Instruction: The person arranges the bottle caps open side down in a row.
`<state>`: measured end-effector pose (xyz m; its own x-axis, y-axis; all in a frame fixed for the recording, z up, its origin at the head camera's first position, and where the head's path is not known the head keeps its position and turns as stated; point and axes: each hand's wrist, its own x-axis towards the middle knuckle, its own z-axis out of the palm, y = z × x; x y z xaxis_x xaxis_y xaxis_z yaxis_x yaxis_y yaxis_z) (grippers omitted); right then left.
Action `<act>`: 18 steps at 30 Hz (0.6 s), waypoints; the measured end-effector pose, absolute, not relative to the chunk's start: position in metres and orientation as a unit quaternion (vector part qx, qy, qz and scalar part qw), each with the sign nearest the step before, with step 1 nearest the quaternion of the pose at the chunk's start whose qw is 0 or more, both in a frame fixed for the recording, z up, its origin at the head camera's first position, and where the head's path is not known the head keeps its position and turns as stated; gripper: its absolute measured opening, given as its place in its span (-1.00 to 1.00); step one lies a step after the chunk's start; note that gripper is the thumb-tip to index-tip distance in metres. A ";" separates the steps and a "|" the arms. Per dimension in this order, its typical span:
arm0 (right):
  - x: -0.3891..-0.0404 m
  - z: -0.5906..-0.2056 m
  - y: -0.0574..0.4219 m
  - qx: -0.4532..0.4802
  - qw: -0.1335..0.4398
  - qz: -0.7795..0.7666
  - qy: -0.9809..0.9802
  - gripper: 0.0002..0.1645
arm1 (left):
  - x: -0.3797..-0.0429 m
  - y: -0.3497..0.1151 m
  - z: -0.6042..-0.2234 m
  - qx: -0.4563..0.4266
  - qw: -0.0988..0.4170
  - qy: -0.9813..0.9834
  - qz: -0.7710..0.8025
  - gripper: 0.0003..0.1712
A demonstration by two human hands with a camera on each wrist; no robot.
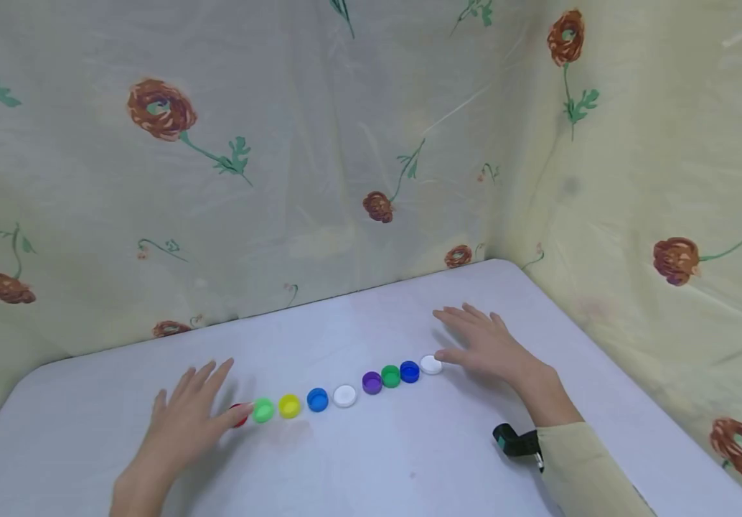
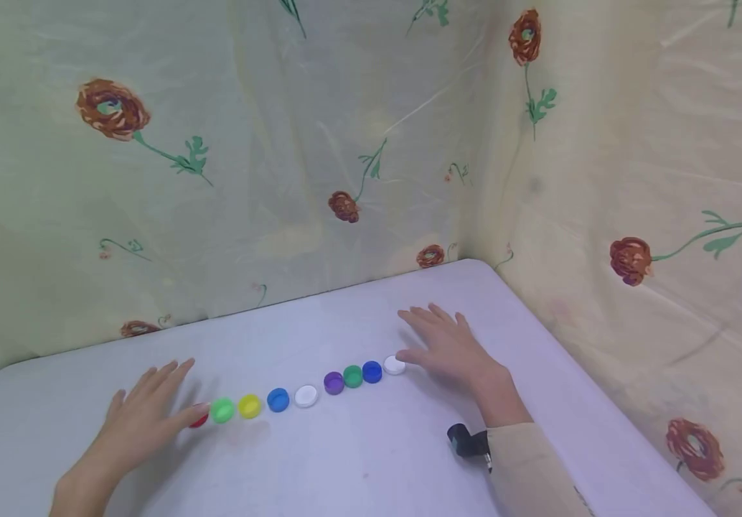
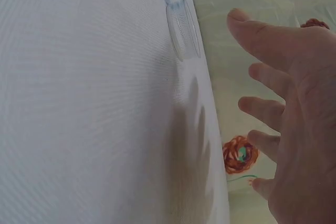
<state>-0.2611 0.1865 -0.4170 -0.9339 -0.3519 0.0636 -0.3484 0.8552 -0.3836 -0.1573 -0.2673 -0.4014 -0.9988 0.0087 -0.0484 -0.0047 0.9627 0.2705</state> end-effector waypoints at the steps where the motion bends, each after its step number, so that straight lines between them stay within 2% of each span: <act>1: -0.261 -0.417 0.186 -0.183 0.005 -0.197 0.963 -0.13 | -0.158 -0.265 -0.401 0.001 0.025 0.991 0.134 0.09; 18: -0.263 -0.421 0.185 -0.201 0.001 -0.182 0.963 -0.17 | -0.168 -0.237 -0.402 0.012 0.041 0.993 0.107 0.07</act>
<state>-0.2629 0.1853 -0.4212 -0.9196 -0.3864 0.0711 -0.3856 0.8531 -0.3515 -0.1680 -0.2368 -0.4024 -0.9964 0.0324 -0.0789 0.0148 0.9768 0.2134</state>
